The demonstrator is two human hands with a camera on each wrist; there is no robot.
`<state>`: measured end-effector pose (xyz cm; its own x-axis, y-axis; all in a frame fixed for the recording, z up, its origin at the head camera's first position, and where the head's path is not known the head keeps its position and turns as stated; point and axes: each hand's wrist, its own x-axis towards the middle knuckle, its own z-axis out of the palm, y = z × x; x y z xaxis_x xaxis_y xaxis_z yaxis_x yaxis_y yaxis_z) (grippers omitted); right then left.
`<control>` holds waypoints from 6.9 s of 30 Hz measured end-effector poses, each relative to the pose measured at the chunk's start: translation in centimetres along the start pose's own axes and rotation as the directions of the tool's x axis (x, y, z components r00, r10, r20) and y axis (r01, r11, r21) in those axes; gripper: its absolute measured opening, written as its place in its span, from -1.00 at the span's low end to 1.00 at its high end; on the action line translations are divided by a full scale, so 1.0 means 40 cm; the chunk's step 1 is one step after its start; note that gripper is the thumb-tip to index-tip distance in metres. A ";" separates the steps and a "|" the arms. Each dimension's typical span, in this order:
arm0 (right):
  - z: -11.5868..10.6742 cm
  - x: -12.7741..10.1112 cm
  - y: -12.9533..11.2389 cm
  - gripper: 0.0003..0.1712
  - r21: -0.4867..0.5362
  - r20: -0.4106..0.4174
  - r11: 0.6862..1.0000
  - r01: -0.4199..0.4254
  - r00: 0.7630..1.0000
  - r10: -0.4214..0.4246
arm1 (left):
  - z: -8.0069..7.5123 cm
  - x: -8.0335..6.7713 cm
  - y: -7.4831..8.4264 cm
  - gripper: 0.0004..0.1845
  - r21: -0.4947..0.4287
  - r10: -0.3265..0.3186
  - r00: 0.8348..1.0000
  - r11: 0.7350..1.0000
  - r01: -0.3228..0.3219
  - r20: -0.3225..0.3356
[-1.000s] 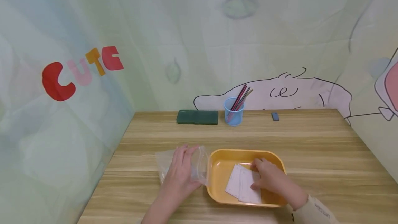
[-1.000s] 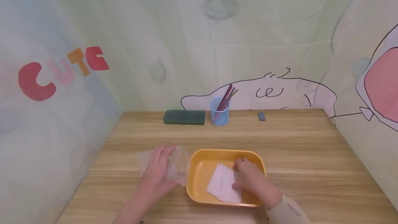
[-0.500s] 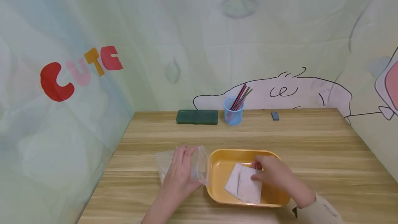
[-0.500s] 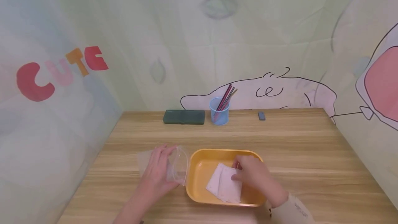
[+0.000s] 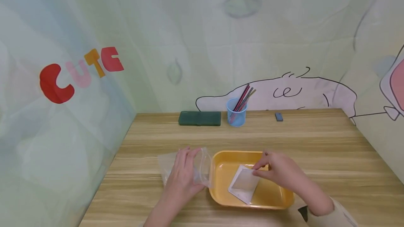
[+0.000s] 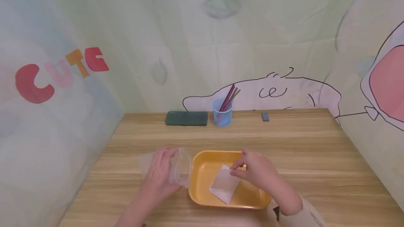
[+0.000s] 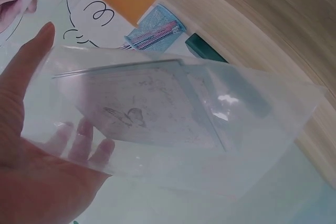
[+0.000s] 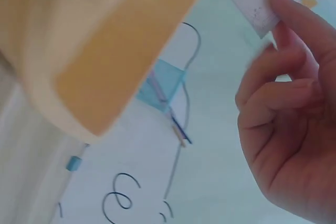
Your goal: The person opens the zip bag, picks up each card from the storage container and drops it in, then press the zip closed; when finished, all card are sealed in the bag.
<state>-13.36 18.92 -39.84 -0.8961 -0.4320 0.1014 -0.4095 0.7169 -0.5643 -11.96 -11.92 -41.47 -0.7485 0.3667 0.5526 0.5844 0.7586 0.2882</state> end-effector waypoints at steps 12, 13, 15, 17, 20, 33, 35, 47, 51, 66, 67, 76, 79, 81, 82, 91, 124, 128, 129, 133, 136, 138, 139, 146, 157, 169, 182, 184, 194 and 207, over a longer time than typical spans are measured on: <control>-0.021 -0.008 -0.059 -0.94 0.135 -0.232 0.965 0.225 0.954 -0.190 | -0.004 0.004 0.006 0.09 0.010 0.000 1.000 1.000 0.000 -0.019; -0.022 -0.008 -0.061 -0.92 0.140 -0.262 0.958 0.249 0.943 -0.207 | -0.004 0.004 0.006 0.09 0.012 -0.001 1.000 1.000 0.001 -0.019; -0.025 -0.009 -0.065 -0.86 0.146 -0.319 0.946 0.290 0.919 -0.232 | -0.005 0.005 0.007 0.09 0.011 -0.003 1.000 1.000 0.003 -0.019; -0.026 -0.009 -0.066 -0.80 0.151 -0.367 0.933 0.325 0.895 -0.253 | -0.006 0.006 0.008 0.10 0.011 -0.006 1.000 1.000 0.006 -0.017; -0.021 -0.008 -0.063 -0.70 0.135 -0.426 0.913 0.386 0.854 -0.298 | -0.009 0.007 0.009 0.11 0.009 -0.012 1.000 1.000 0.013 -0.014; -0.007 0.006 -0.056 -0.70 -0.092 -0.555 0.849 0.521 0.681 -0.478 | -0.018 0.012 0.014 0.11 0.000 -0.017 1.000 1.000 0.017 -0.018; -0.006 0.013 -0.058 -0.71 -0.143 -0.574 0.821 0.553 0.629 -0.524 | -0.021 0.013 0.016 0.12 -0.006 -0.019 1.000 1.000 0.018 -0.013; 0.010 0.043 -0.087 -0.77 -0.333 -0.549 0.692 0.640 0.465 -0.694 | -0.033 0.018 0.036 0.16 -0.043 -0.055 0.997 0.997 0.057 0.054; 0.023 0.049 -0.089 -0.75 -0.329 -0.548 0.706 0.628 0.482 -0.684 | -0.033 0.019 0.041 0.19 -0.046 -0.060 0.996 0.997 0.063 0.068; 0.046 0.049 -0.122 -0.73 -0.334 -0.524 0.712 0.618 0.506 -0.685 | -0.025 0.021 0.051 0.17 -0.060 0.017 1.000 0.998 -0.016 0.012; 0.048 0.047 -0.125 -0.73 -0.321 -0.515 0.715 0.621 0.519 -0.682 | -0.024 0.021 0.052 0.16 -0.062 0.024 1.000 0.998 -0.024 0.006; 0.068 0.034 -0.142 -0.67 -0.199 -0.379 0.793 0.575 0.701 -0.604 | -0.019 0.016 0.069 0.14 -0.071 0.058 0.998 0.996 -0.056 0.029; 0.073 0.031 -0.146 -0.60 -0.192 -0.321 0.811 0.552 0.746 -0.584 | -0.016 0.016 0.074 0.14 -0.079 0.060 0.997 0.995 -0.057 0.039; 0.076 0.029 -0.149 -0.58 -0.178 -0.296 0.815 0.551 0.760 -0.579 | -0.013 0.016 0.075 0.13 -0.087 0.069 0.997 0.994 -0.066 0.034; 0.077 0.029 -0.150 -0.59 -0.171 -0.288 0.813 0.556 0.761 -0.581 | -0.011 0.016 0.075 0.13 -0.089 0.074 0.997 0.993 -0.071 0.032; 0.086 0.027 -0.166 -0.53 -0.150 -0.112 0.842 0.519 0.837 -0.536 | 0.000 0.023 0.084 0.01 -0.094 0.141 0.990 0.986 -0.140 0.002; 0.126 0.009 0.070 -0.42 -0.086 0.060 0.969 -0.232 0.970 0.237 | -0.013 -0.009 0.005 0.10 -0.010 -0.010 1.000 1.000 0.010 0.013; 0.164 0.016 0.076 -0.35 -0.091 0.058 0.968 -0.233 0.969 0.239 | -0.011 -0.016 0.003 0.09 -0.006 -0.001 1.000 1.000 0.001 0.000; 0.171 0.017 0.074 -0.35 -0.093 0.055 0.968 -0.234 0.969 0.240 | -0.011 -0.017 0.003 0.09 -0.005 -0.003 1.000 1.000 0.003 0.000; 0.183 0.019 0.066 -0.30 -0.100 0.041 0.962 -0.255 0.965 0.260 | -0.011 -0.020 0.003 0.08 -0.010 -0.002 1.000 1.000 0.002 0.001; 0.182 0.023 0.063 -0.27 -0.091 0.047 0.952 -0.293 0.953 0.298 | -0.011 -0.018 0.004 0.09 -0.009 -0.001 1.000 1.000 0.001 0.003; 0.179 0.025 0.064 -0.26 -0.090 0.054 0.947 -0.307 0.948 0.313 | -0.011 -0.018 0.005 0.10 -0.008 -0.009 1.000 1.000 0.009 0.007; 0.177 0.025 0.065 -0.26 -0.091 0.057 0.946 -0.311 0.947 0.317 | -0.011 -0.018 0.005 0.10 -0.007 -0.013 1.000 1.000 0.014 0.012; 0.164 0.020 0.074 -0.51 -0.064 0.013 0.956 -0.287 0.957 0.289 | -0.011 -0.018 0.006 0.12 0.000 -0.033 0.999 0.999 0.033 0.027; 0.079 0.015 0.061 -0.90 0.116 0.028 0.988 -0.100 0.995 0.098 | -0.014 -0.016 0.007 0.12 -0.008 -0.047 0.998 0.999 0.047 0.032; -0.016 0.001 0.014 -0.88 0.242 -0.080 0.965 -0.103 0.989 0.126 | -0.019 -0.013 0.008 0.13 0.000 -0.059 0.998 0.998 0.059 0.034; -0.047 -0.019 -0.048 -0.94 0.264 -0.284 0.963 0.052 0.959 0.026 | -0.018 -0.005 0.007 0.07 0.006 -0.010 1.000 1.000 0.010 -0.012; -0.046 -0.021 -0.053 -0.89 0.244 -0.324 0.961 0.132 0.945 -0.047 | -0.018 -0.004 0.007 0.07 0.004 -0.009 1.000 1.000 0.009 -0.012; -0.020 -0.015 -0.062 -0.70 0.135 -0.449 0.923 0.359 0.853 -0.266 | -0.021 -0.001 0.011 0.07 0.020 -0.019 1.000 1.000 0.019 0.014; -0.004 0.002 -0.093 -0.96 0.407 -0.298 0.913 -0.005 0.944 0.138 | -0.025 0.002 0.019 0.11 0.009 -0.032 0.999 0.999 0.031 0.023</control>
<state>-11.92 16.32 -37.60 -0.9538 -0.1460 0.2626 -0.3003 0.4340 -0.8494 -11.25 -11.84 -40.44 -0.7736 0.3548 0.5250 0.5578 0.7744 0.2986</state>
